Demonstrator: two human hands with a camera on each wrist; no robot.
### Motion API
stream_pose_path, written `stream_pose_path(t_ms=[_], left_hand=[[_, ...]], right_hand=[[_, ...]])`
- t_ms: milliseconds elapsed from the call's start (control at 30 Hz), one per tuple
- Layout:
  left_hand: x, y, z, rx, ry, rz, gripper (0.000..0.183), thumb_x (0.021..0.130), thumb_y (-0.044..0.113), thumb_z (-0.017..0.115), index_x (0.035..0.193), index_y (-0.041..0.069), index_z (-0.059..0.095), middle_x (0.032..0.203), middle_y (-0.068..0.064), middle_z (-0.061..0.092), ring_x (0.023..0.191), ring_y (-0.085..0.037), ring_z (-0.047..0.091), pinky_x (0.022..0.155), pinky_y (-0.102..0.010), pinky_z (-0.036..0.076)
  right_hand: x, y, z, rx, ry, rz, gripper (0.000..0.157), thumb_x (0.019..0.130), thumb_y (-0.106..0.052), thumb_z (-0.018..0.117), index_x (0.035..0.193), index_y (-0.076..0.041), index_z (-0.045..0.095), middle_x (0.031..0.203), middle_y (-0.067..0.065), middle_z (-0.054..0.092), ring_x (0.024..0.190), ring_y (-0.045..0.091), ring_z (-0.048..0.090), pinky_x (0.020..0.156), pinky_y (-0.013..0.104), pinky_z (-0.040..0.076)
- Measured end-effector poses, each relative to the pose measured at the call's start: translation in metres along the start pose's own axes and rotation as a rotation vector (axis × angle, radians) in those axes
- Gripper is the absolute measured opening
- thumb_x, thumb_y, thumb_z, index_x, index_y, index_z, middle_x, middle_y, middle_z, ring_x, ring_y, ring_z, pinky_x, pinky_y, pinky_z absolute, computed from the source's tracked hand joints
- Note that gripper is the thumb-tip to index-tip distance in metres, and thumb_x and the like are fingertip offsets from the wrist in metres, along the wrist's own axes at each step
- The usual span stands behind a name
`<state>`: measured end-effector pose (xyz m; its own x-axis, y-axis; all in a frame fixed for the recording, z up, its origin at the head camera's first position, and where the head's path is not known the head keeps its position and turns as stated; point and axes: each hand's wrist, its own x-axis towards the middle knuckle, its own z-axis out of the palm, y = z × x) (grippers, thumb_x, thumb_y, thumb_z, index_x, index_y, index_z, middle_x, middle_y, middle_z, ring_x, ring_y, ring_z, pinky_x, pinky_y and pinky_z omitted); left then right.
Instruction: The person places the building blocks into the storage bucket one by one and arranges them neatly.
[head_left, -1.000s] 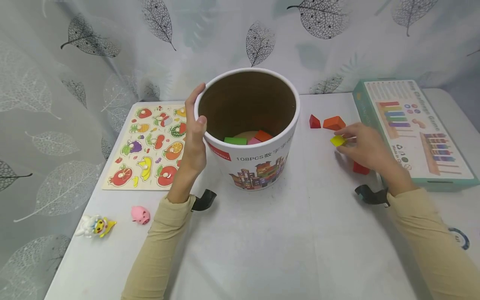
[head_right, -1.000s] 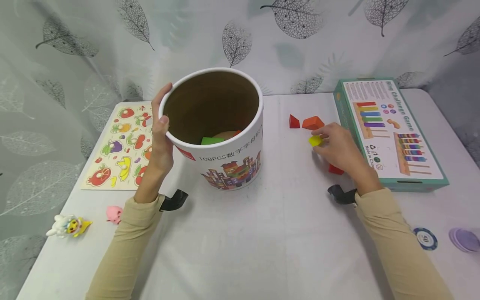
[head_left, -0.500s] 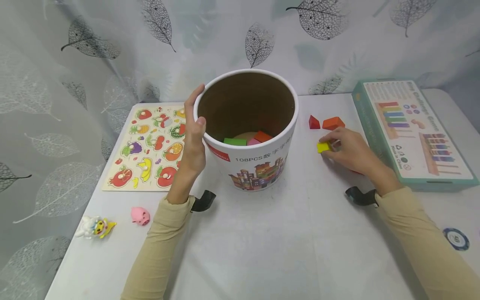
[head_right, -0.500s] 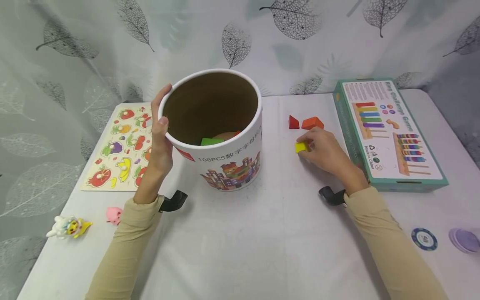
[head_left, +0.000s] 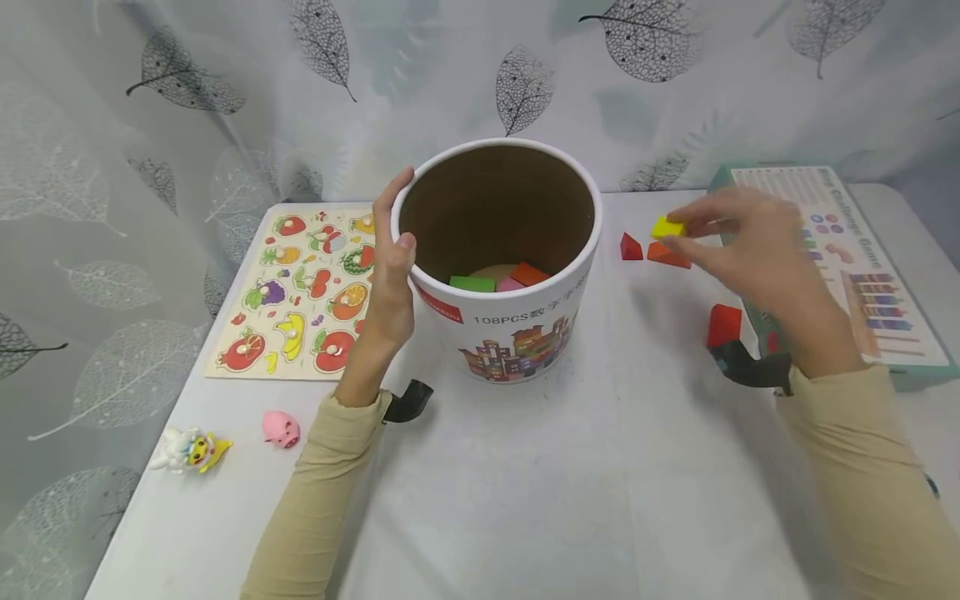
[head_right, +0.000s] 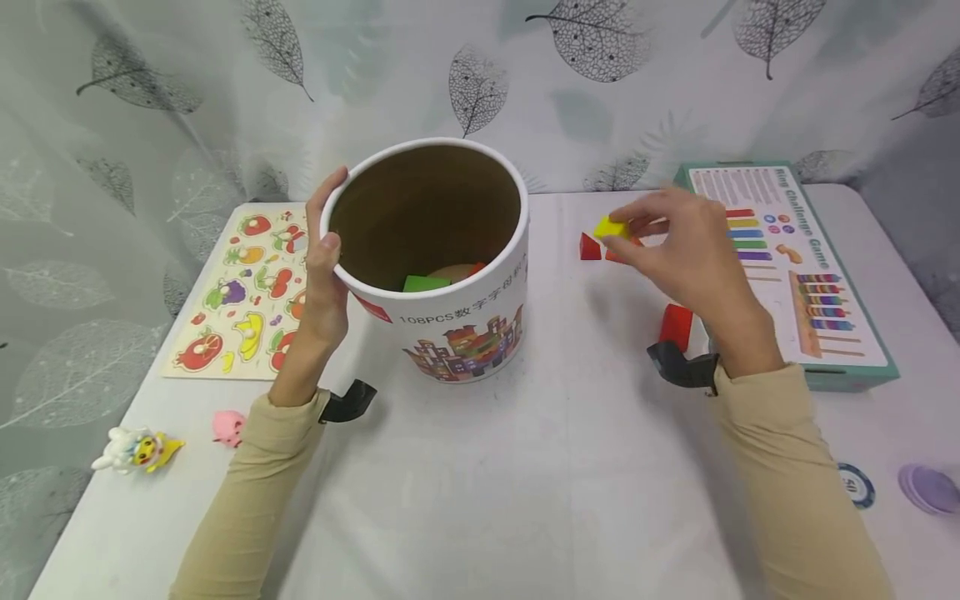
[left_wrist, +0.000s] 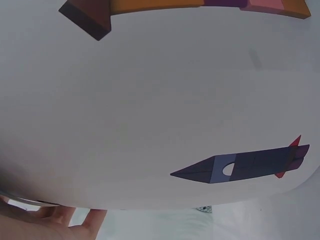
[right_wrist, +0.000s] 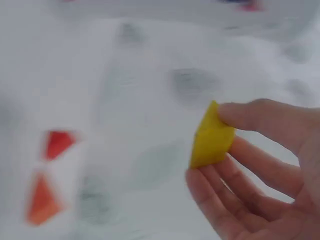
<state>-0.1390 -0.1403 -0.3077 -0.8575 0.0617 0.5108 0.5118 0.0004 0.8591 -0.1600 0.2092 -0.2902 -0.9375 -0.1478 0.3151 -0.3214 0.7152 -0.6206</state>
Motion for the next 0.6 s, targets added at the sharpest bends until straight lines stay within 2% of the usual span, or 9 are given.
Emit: stream_pose_path(t_ms=[100,167,300,367,467,600], left_hand=[[-0.001,0.0,-0.002,0.005,0.004,-0.001,0.092,0.081,0.072,0.05,0.151,0.019,0.024,0.146,-0.006,0.039,0.133,-0.027,0.04,0.109,-0.059,0.035],[-0.001,0.001,-0.002,0.005,0.004,-0.003,0.092,0.081,0.072,0.05,0.151,0.019,0.023,0.146,-0.006,0.039,0.133,-0.027,0.04,0.109,-0.059,0.034],[-0.001,0.0,-0.003,0.003,-0.003,-0.002,0.093,0.081,0.074,0.049,0.151,0.019,0.023,0.146,-0.006,0.039,0.133,-0.027,0.04,0.108,-0.06,0.035],[-0.001,0.0,-0.003,0.002,-0.008,-0.002,0.094,0.081,0.075,0.049,0.151,0.019,0.023,0.146,-0.007,0.039,0.133,-0.027,0.04,0.108,-0.06,0.035],[0.0,-0.001,-0.002,0.005,-0.013,-0.004,0.095,0.08,0.076,0.049,0.151,0.018,0.022,0.146,-0.007,0.039,0.133,-0.026,0.04,0.107,-0.061,0.036],[-0.001,-0.001,-0.003,0.013,-0.014,-0.006,0.097,0.08,0.078,0.048,0.152,0.018,0.022,0.146,-0.007,0.039,0.133,-0.026,0.04,0.107,-0.062,0.037]], right_hand=[[0.003,-0.031,-0.009,0.115,0.148,-0.127,0.029,0.077,-0.005,0.08,0.106,-0.006,0.075,0.092,-0.016,0.065,0.078,-0.014,0.061,0.081,0.008,0.041],[0.005,-0.054,-0.01,0.206,0.188,-0.205,0.032,0.074,0.002,0.08,0.106,-0.002,0.074,0.096,-0.018,0.064,0.083,-0.007,0.064,0.086,0.008,0.046],[0.01,-0.092,-0.005,0.346,0.178,-0.371,0.032,0.073,0.008,0.078,0.105,0.004,0.072,0.1,-0.004,0.067,0.088,0.01,0.067,0.088,0.017,0.052],[0.013,-0.104,0.0,0.379,0.156,-0.439,0.031,0.073,0.009,0.078,0.104,0.006,0.072,0.101,0.004,0.068,0.089,0.014,0.066,0.088,0.02,0.054],[0.015,-0.115,0.009,0.427,0.125,-0.441,0.029,0.073,0.009,0.078,0.102,0.005,0.073,0.1,0.007,0.067,0.089,0.014,0.066,0.088,0.022,0.054],[0.016,-0.122,0.02,0.433,0.107,-0.391,0.027,0.073,0.007,0.079,0.1,0.003,0.073,0.099,0.004,0.066,0.089,0.009,0.065,0.088,0.021,0.054]])
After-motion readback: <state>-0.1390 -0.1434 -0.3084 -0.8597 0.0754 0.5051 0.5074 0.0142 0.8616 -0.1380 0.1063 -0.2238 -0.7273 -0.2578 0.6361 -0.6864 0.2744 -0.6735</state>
